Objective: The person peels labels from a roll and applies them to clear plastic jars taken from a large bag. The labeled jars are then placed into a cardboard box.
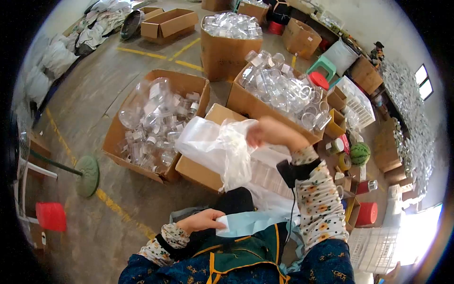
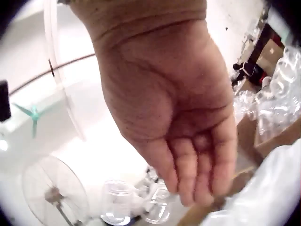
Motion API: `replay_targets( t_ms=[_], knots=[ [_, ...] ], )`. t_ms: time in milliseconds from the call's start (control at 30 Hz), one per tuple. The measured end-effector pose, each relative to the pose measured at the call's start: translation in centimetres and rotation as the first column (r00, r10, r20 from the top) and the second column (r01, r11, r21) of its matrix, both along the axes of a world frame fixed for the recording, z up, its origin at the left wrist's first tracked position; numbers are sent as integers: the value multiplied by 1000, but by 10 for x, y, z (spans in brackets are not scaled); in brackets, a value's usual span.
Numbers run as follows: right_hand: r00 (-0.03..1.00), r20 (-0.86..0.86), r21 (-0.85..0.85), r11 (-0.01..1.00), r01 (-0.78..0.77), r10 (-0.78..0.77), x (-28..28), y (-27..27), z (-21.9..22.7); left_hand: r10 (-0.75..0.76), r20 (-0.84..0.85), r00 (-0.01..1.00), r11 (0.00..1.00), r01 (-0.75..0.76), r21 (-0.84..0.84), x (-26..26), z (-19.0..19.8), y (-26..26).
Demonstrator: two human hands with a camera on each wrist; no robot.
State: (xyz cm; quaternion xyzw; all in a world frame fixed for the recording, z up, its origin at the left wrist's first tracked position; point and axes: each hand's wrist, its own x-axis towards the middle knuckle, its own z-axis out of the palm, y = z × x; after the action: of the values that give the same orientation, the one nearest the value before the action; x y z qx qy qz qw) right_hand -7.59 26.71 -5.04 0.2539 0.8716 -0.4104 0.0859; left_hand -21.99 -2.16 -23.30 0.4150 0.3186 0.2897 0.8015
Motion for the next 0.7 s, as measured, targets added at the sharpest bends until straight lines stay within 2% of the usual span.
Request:
replay_targets(
  t_ms=[33, 67, 100, 133, 167, 200, 233, 267, 333, 467, 700],
  knots=[
    [983, 177, -48, 997, 53, -44, 12, 10, -42, 23, 16, 1000, 1000, -22, -17, -4, -3, -4],
    [923, 384, -35, 999, 31, -15, 25, 15, -81, 29, 21, 999, 1000, -29, -12, -8, -4, -7],
    [861, 508, 50, 999, -4, -22, 35, 11, -115, 47, 59, 997, 997, -43, -61, -12, -4, -9],
    [874, 467, 37, 991, 131, -133, 45, 5, -144, 65, 93, 993, 993, -55, -106, -15, -7, -10],
    [897, 429, 236, 945, -225, 106, 62, 22, -211, 70, 117, 991, 994, -58, -97, -16, -14, -12],
    [956, 287, 447, 891, -85, -53, 55, -3, -214, 65, 112, 992, 994, -55, -90, -18, -14, -12],
    [978, 107, 614, 785, 79, -182, 43, -20, -213, 66, 119, 991, 994, -54, -100, -19, -15, -12],
    [973, -18, 631, 752, 188, -229, 26, -24, -227, 66, 125, 990, 992, -52, -112, -20, -16, -11],
    [955, -115, 589, 756, 286, -272, -12, -22, -244, 83, 133, 988, 990, -66, -128, -22, -13, -9],
    [946, -90, 583, 754, 303, -311, -59, -11, -259, 73, 107, 992, 988, -57, -144, -26, -11, -8],
    [944, -42, 591, 754, 288, -328, -73, -2, -266, 87, 149, 985, 983, -60, -176, -26, -23, -12]
  ],
)
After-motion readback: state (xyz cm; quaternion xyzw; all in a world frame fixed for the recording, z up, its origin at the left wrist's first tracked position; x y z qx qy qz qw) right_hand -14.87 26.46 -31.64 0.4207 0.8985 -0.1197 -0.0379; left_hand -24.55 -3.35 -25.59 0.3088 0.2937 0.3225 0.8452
